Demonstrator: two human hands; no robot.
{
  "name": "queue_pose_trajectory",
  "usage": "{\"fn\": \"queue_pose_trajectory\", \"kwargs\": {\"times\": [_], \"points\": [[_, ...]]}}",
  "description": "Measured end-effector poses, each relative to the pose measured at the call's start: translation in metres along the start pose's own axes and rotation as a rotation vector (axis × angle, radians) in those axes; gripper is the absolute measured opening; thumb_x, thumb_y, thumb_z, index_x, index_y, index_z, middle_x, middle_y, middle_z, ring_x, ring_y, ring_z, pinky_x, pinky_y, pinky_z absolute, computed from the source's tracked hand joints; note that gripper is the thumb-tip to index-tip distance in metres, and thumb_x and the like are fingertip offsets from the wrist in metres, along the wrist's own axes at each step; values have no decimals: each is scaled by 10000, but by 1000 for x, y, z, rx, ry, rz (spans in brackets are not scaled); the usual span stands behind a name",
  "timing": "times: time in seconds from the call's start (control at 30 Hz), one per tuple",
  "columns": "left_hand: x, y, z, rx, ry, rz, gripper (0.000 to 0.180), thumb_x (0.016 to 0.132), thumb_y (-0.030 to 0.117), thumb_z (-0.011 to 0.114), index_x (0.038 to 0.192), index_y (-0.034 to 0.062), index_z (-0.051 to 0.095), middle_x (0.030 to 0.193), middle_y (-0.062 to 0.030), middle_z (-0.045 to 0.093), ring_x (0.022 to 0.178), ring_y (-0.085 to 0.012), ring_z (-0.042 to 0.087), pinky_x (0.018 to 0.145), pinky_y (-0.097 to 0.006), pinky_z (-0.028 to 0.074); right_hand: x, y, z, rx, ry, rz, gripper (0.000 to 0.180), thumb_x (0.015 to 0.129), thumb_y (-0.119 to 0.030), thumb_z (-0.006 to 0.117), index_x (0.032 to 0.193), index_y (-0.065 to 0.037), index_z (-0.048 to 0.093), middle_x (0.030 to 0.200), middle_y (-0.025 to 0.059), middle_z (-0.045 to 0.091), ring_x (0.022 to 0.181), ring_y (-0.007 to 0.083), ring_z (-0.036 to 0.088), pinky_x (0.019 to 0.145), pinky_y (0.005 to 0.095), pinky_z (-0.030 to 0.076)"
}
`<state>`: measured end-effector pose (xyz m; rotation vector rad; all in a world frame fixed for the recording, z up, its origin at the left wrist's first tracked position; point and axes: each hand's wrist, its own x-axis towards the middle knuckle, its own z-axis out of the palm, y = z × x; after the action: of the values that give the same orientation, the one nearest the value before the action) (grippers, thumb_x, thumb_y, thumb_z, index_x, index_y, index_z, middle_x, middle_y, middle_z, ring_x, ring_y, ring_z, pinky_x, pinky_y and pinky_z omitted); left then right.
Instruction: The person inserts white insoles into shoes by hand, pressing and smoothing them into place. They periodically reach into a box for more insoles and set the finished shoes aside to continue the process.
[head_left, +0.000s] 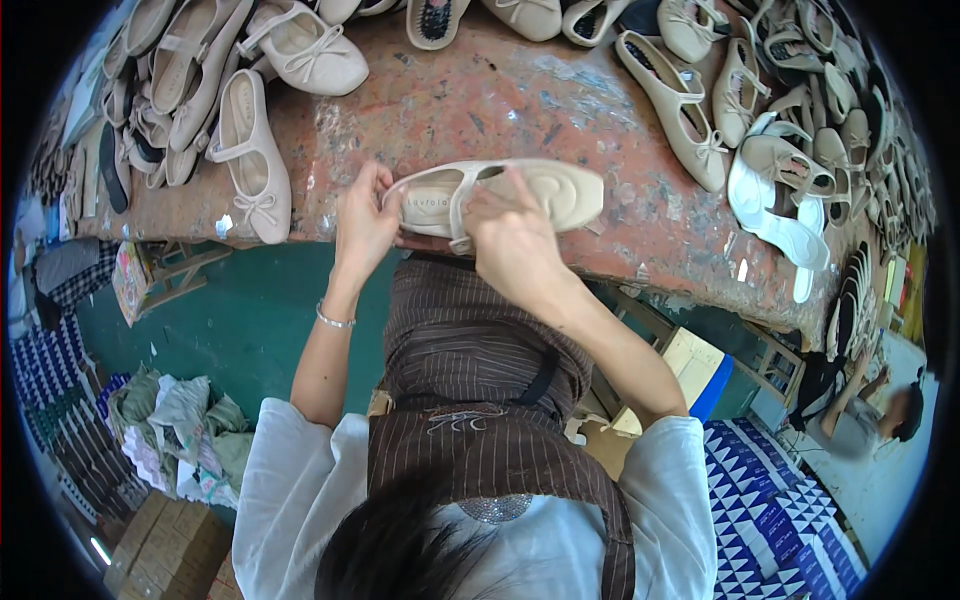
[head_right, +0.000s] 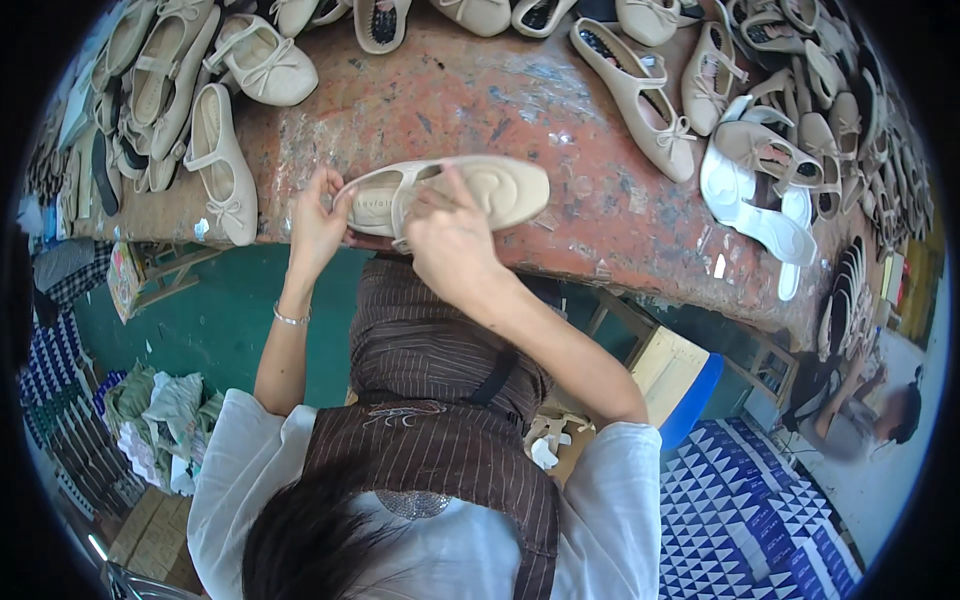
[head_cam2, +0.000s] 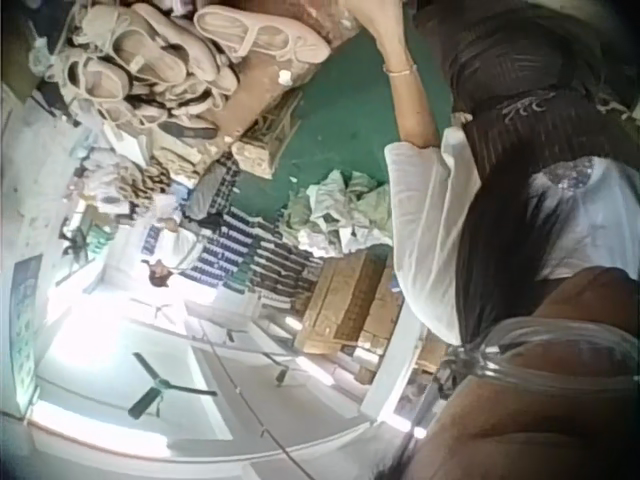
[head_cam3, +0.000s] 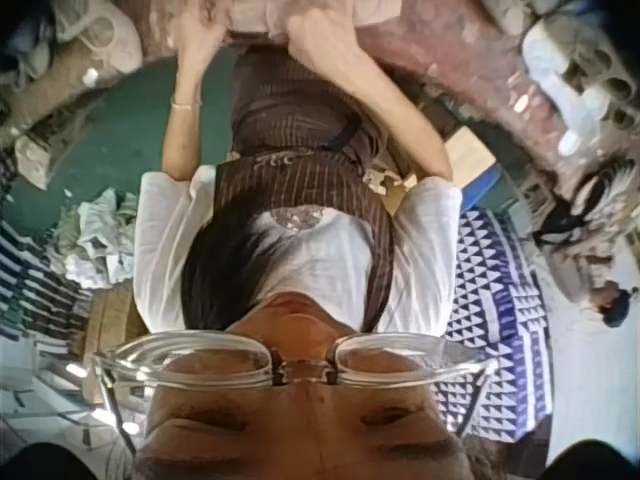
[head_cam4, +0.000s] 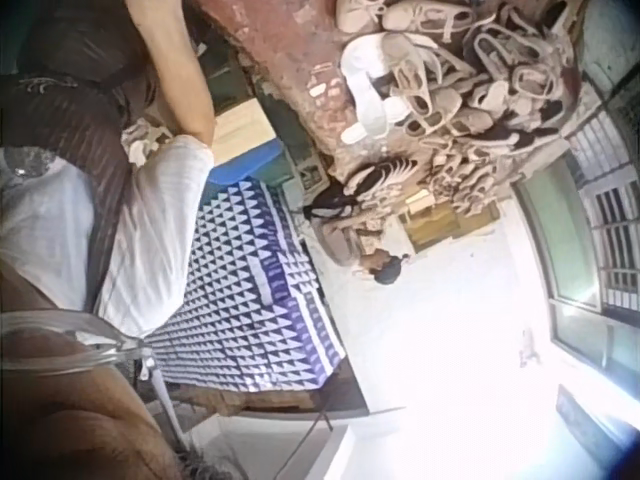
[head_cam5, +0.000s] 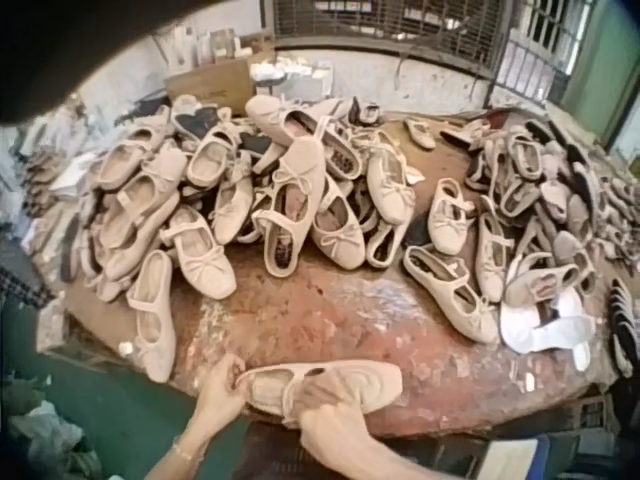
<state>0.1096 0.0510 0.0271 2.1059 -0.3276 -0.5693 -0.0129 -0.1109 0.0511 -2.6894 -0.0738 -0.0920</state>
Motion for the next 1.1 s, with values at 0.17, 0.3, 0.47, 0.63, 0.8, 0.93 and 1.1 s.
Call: {"fn": "queue_pose_trajectory", "kwargs": {"times": [0.17,0.3,0.47,0.63,0.8,0.93,1.1], "points": [[-52,15,50,291,-83,242,152,820,86,658,852,32,520,650,-181,627,634,-390,646,604,-477,518,3,49,-28,-193,644,439,376,815,-125,677,1165,10,651,1097,189,672,1128,371,601,1078,577,305],[-86,46,78,496,83,484,194,799,192,730,864,80,585,788,-91,606,775,-295,625,610,-420,489,22,49,-69,499,355,579,395,772,-191,744,1116,-17,661,1100,221,639,989,388,637,836,443,509],[-98,17,109,617,-200,743,587,856,252,592,1389,33,479,1403,-145,506,1414,-308,349,1201,-576,129,-48,-14,-33,115,244,256,377,687,23,657,1048,15,548,1242,300,565,1152,447,581,1130,598,287],[-94,-6,106,375,-354,629,491,841,171,583,1302,4,564,1345,-212,540,1368,-342,409,1169,-563,234,-38,-11,13,5,215,349,602,814,-28,542,1389,94,411,1273,286,580,1250,391,540,1142,570,249],[-93,7,104,525,-280,713,386,794,12,577,1156,-121,598,1227,-263,572,1281,-393,472,1120,-527,347,11,27,22,-162,281,354,508,803,-20,540,1295,99,492,1287,270,566,1257,369,526,1142,515,282],[-94,0,103,231,-186,680,380,756,-25,605,1123,-122,620,1228,-275,567,1265,-422,485,1078,-517,407,-10,10,14,-217,227,364,529,827,-77,533,1352,-16,540,1314,324,530,1255,398,529,1173,557,194],[-93,1,105,222,-177,668,367,758,-21,621,1116,-98,647,1220,-241,602,1253,-410,507,1040,-461,453,-6,17,30,-261,300,424,462,811,-16,534,1260,-72,628,1275,277,564,1228,385,550,1167,563,220]]}}
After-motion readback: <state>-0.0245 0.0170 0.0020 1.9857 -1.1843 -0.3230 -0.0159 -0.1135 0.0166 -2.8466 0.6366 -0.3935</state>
